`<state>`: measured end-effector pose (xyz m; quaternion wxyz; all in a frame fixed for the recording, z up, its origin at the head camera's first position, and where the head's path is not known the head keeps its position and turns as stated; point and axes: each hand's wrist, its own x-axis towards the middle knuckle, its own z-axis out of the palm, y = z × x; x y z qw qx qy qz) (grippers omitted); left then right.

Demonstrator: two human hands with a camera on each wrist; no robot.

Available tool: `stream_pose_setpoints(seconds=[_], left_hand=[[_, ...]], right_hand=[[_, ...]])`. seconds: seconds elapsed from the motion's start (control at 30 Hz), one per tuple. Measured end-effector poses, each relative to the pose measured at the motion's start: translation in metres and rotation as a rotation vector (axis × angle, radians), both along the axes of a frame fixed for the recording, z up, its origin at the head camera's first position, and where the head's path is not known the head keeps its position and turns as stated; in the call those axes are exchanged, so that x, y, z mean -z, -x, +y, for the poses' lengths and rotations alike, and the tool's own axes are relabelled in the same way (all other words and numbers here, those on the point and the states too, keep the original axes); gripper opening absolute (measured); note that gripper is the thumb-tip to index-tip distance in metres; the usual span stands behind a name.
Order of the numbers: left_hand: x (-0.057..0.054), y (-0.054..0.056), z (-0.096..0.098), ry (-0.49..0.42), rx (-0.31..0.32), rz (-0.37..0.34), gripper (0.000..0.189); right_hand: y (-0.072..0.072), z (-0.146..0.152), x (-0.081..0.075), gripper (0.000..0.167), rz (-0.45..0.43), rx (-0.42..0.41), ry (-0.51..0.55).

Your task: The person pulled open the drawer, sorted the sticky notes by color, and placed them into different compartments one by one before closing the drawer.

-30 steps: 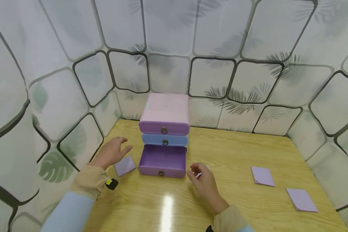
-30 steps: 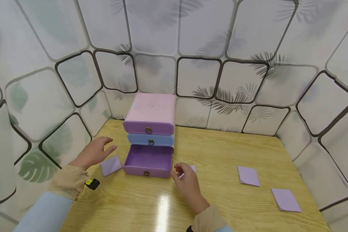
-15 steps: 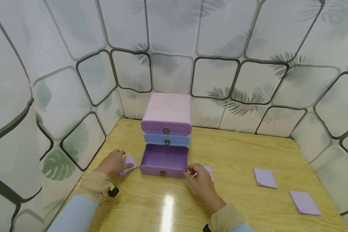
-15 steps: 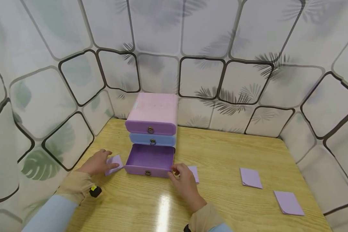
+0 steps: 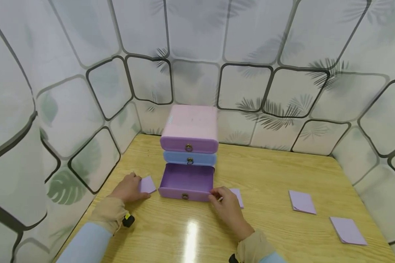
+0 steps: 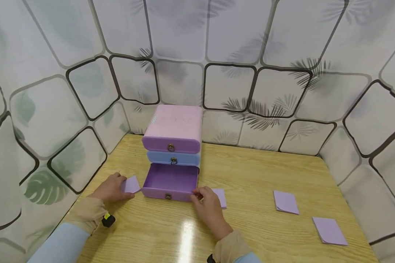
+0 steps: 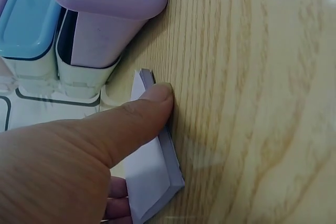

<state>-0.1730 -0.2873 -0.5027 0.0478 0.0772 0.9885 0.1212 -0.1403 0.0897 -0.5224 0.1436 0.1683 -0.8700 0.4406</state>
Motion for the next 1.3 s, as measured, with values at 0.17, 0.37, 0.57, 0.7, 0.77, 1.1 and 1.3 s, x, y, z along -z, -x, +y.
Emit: stream_pose_setpoints(seconds=[0.17, 0.37, 0.57, 0.7, 0.77, 1.1, 1.3], left_hand=[[-0.0003, -0.0011, 0.0009, -0.003, 0.004, 0.015, 0.08], [0.0016, -0.0007, 0.0011, -0.001, 0.002, 0.011, 0.081], [0.0026, -0.0007, 0.0011, -0.032, -0.007, 0.024, 0.086], [0.0056, -0.0022, 0.0008, -0.073, -0.008, 0.067, 0.087], [0.0077, -0.0027, 0.0002, -0.105, -0.006, 0.082, 0.085], [0.0071, -0.0016, -0.0023, -0.277, -0.033, -0.024, 0.088], [0.0022, -0.0026, -0.0017, -0.361, -0.003, -0.043, 0.075]], right_hand=[[0.0013, 0.0001, 0.0008, 0.009, -0.001, 0.003, -0.003], [0.0019, 0.0002, 0.0019, 0.008, -0.007, 0.009, 0.002], [0.0028, 0.0003, 0.0021, 0.008, -0.003, 0.013, 0.004], [0.0025, 0.0003, 0.0024, 0.008, 0.003, 0.009, 0.009], [0.0022, 0.0002, 0.0025, 0.008, 0.004, 0.007, 0.012], [0.0013, 0.0, 0.0015, 0.007, -0.009, 0.005, 0.021], [0.0014, -0.0007, 0.0001, 0.006, -0.032, 0.004, 0.035]])
